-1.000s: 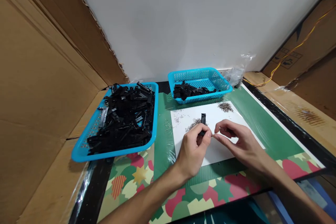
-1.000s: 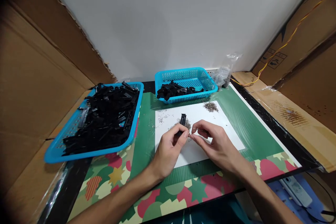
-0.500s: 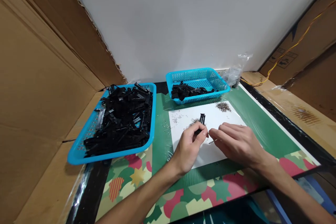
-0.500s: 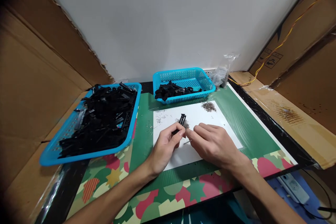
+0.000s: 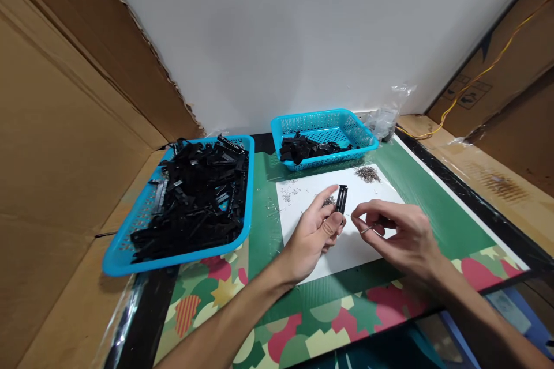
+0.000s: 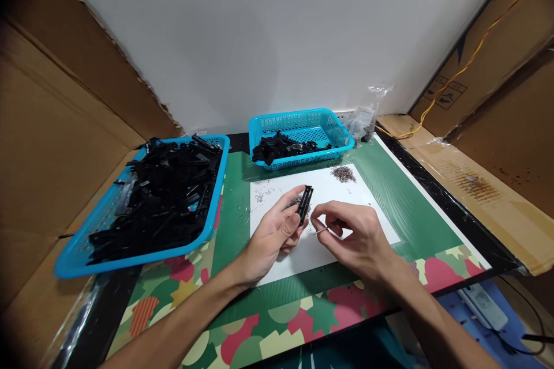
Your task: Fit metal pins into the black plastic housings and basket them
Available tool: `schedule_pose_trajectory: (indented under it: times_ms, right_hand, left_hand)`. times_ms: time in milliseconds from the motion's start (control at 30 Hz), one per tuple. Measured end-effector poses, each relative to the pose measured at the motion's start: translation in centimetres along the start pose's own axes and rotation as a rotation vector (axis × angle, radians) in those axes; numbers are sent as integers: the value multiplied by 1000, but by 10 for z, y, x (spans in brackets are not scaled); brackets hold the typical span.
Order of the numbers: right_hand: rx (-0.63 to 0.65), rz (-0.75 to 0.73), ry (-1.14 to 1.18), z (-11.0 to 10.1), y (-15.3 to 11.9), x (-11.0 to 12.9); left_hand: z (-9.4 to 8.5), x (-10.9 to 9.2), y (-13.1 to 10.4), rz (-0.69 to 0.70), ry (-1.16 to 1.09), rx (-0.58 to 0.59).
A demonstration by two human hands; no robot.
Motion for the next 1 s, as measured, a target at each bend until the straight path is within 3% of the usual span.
schedule_pose_trajectory:
  times_ms: [333,600,833,1000]
  right_hand:
    - [76,-166,-53,1,4,6]
    - [78,-220,-59,-3,7,9]
    - [92,-246,-124,-3,7,7]
    - [194,-280,-168,-4,5,4]
  left_hand:
    - [4,-10,-7,322,485,-111]
    - [5,-12,-9,499,660,-76]
    - [7,-9,-11,496,703,-18]
    - [8,-9,-12,475,753,-25]
Point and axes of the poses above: each hand's wrist, its own y-axis towards the middle knuckle, its own z-axis out of the palm, x = y × z, the point moved 4 cm from there along y, towards the middle knuckle, and after that the axes turned 6 degrees about -x, right-handed, at the moved point
